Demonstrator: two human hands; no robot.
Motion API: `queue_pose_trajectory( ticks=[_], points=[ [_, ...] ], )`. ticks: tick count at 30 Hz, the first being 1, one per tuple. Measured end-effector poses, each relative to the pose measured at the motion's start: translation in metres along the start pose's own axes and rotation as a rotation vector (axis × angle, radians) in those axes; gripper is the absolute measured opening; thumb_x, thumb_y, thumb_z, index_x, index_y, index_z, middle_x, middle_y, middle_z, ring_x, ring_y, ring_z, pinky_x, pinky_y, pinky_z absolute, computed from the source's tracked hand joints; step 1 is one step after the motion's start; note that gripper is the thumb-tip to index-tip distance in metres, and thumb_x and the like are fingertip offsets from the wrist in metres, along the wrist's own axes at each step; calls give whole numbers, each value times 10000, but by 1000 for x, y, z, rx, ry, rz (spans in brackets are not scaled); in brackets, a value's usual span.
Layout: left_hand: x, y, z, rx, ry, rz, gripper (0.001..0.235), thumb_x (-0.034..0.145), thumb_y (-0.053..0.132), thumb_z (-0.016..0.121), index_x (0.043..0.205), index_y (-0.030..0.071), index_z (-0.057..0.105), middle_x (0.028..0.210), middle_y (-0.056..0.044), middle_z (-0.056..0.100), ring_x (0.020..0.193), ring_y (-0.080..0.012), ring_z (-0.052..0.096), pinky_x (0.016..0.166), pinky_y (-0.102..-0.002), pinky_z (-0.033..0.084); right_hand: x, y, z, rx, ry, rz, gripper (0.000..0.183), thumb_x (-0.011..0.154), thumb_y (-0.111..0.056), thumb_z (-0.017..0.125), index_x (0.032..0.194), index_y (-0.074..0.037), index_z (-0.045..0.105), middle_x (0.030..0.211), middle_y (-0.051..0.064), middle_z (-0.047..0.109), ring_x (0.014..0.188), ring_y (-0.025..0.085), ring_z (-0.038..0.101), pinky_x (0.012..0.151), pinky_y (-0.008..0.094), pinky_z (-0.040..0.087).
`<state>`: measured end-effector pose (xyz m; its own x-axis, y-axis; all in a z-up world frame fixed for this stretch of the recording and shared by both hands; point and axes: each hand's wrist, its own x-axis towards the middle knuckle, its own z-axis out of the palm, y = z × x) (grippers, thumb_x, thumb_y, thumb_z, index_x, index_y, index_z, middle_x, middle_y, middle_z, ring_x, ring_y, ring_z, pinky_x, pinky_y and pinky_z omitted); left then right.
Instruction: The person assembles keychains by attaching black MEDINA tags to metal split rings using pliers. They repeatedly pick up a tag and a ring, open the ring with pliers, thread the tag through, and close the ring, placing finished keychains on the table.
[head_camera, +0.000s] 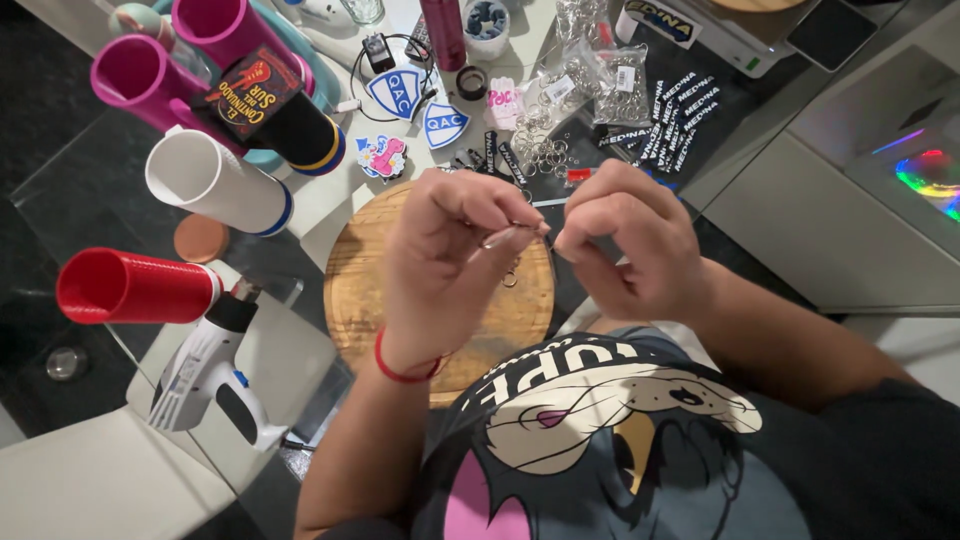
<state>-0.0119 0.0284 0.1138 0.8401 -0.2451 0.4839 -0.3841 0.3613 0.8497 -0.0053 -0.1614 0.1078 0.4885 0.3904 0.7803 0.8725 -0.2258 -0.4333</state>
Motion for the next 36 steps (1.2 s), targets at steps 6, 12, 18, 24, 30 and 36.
queue_pose_trajectory(
  ticks=[6,12,18,24,30,36],
  points=[
    [1,2,4,10,-30,24,224,942,-49,646,975,88,471,987,-127,614,976,-211,626,851,-284,541,-2,3,-2,-16,6,2,97,962,-9,538,870,-31,560,858,147,565,697,242,508,633,345,419],
    [3,7,5,106,-101,72,186,974,-49,604,982,70,461,969,-148,601,917,-223,619,803,-295,514,-1,2,0,-50,26,-23,117,969,15,522,860,-22,542,818,138,565,696,241,503,627,345,421],
    [7,9,7,348,-90,188,206,970,-92,554,974,70,427,972,-137,571,939,-242,642,801,-301,544,1,-1,-1,-37,33,-14,111,979,-8,520,871,-6,543,834,166,563,663,253,492,630,355,411],
    [9,0,8,339,-160,261,188,989,-118,470,988,68,442,999,-119,556,1002,-275,589,893,-360,527,-2,0,-4,-50,20,7,98,969,-10,517,876,-21,548,831,142,561,682,241,500,629,346,414],
    [10,-7,11,316,-192,260,193,983,-94,465,972,87,399,982,-113,530,976,-274,575,877,-378,508,-4,-4,-8,-70,28,33,104,974,4,504,875,-20,527,832,145,558,693,260,509,651,359,436],
    [15,-9,21,271,-198,285,110,1025,11,439,977,84,371,959,-122,491,951,-278,532,904,-408,472,-6,-7,-13,-94,54,56,110,957,30,525,853,-6,530,828,161,559,691,267,499,642,349,429]
  ],
)
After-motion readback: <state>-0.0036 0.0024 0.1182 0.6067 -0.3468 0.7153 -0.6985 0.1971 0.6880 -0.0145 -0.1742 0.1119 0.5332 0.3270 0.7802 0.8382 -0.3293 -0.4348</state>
